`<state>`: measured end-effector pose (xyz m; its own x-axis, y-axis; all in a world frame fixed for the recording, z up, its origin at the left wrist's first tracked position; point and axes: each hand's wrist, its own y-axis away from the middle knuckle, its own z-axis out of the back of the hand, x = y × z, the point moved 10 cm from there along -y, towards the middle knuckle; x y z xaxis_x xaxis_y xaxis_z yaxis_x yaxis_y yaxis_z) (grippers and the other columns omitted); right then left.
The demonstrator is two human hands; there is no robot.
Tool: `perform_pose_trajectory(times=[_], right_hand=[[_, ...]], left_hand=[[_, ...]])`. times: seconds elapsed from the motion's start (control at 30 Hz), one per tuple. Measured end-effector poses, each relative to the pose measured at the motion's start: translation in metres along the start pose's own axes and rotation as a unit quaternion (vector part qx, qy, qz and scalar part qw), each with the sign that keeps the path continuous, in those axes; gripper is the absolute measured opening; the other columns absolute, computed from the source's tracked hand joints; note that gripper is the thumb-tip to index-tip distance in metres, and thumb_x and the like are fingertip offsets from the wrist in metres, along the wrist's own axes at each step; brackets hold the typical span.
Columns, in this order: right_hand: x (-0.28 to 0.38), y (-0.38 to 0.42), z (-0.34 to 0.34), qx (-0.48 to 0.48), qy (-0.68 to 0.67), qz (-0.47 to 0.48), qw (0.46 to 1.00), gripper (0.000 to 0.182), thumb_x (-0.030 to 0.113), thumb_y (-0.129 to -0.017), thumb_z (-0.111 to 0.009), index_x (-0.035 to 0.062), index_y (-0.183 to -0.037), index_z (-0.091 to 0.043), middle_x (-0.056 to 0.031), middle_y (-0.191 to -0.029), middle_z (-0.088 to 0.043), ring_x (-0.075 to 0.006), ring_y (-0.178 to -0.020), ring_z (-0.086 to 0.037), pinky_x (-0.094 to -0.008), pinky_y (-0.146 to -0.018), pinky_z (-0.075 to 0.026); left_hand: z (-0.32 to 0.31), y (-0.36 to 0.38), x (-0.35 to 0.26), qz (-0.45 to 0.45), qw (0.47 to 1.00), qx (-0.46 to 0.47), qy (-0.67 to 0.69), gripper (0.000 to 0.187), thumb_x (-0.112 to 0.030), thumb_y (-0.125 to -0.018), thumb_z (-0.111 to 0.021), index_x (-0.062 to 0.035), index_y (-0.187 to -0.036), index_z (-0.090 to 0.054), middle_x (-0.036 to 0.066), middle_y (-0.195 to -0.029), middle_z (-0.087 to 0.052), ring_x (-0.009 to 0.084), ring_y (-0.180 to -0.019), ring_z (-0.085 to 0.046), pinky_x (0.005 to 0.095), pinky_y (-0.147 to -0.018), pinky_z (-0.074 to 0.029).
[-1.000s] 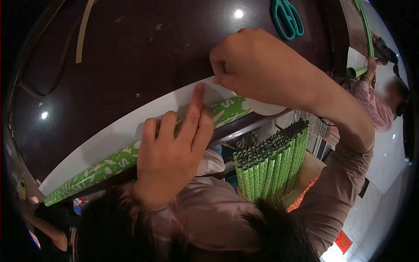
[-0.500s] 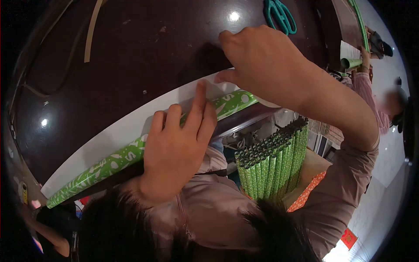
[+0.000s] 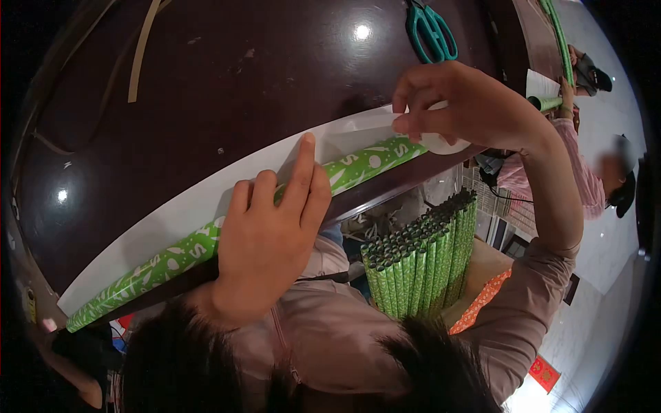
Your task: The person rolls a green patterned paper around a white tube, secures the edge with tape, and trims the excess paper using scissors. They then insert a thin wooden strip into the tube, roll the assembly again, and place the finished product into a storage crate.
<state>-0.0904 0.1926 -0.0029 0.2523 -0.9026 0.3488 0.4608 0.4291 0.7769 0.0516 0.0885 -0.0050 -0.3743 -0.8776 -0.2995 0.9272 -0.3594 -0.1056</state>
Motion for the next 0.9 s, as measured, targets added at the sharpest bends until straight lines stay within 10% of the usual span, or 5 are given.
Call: perform_pose_trajectory(times=[0.33, 0.6, 0.67, 0.9], right_hand=[[-0.038, 0.026, 0.012, -0.227, -0.165, 0.12, 0.952, 0.021, 0.014, -0.09, -0.069, 0.0014, -0.106, -0.065, 0.0034, -0.089, -0.065, -0.0055, -0.076, -0.058, -0.0201, -0.064, -0.045], [-0.051, 0.024, 0.005, -0.294, -0.134, 0.066, 0.944, 0.011, 0.009, -0.085, -0.071, -0.0002, -0.08, -0.067, -0.0043, -0.071, -0.066, -0.007, -0.073, -0.062, -0.0235, -0.072, -0.043], [-0.032, 0.031, 0.008, -0.331, 0.079, 0.094, 0.936, 0.013, 0.013, -0.082, -0.074, 0.0033, -0.079, -0.066, -0.0019, -0.071, -0.064, -0.0125, -0.067, -0.06, -0.0281, -0.072, -0.037], [-0.013, 0.036, 0.009, -0.417, 0.206, 0.118, 0.877, 0.019, 0.022, -0.077, -0.077, 0.0089, -0.077, -0.064, 0.0004, -0.068, -0.058, -0.0193, -0.068, -0.056, -0.0331, -0.07, -0.033]], left_hand=[[0.001, -0.003, 0.001, 0.009, 0.999, -0.012, -0.035, 0.032, -0.013, -0.084, -0.055, -0.0041, -0.114, -0.058, 0.011, -0.138, -0.054, 0.0227, -0.081, -0.051, 0.0333, -0.073, -0.045], [-0.002, -0.005, 0.001, 0.012, 0.999, -0.003, -0.034, 0.026, -0.01, -0.086, -0.053, -0.0028, -0.111, -0.058, 0.01, -0.139, -0.053, 0.0217, -0.079, -0.05, 0.0325, -0.072, -0.044], [-0.004, -0.004, 0.001, 0.017, 0.999, 0.011, -0.032, 0.027, -0.01, -0.086, -0.054, -0.0024, -0.112, -0.058, 0.01, -0.14, -0.053, 0.0218, -0.08, -0.05, 0.0322, -0.073, -0.044], [-0.001, -0.007, 0.001, 0.024, 0.999, 0.007, -0.022, 0.024, -0.009, -0.088, -0.054, -0.0017, -0.11, -0.059, 0.009, -0.139, -0.054, 0.0222, -0.08, -0.049, 0.0327, -0.074, -0.043]])
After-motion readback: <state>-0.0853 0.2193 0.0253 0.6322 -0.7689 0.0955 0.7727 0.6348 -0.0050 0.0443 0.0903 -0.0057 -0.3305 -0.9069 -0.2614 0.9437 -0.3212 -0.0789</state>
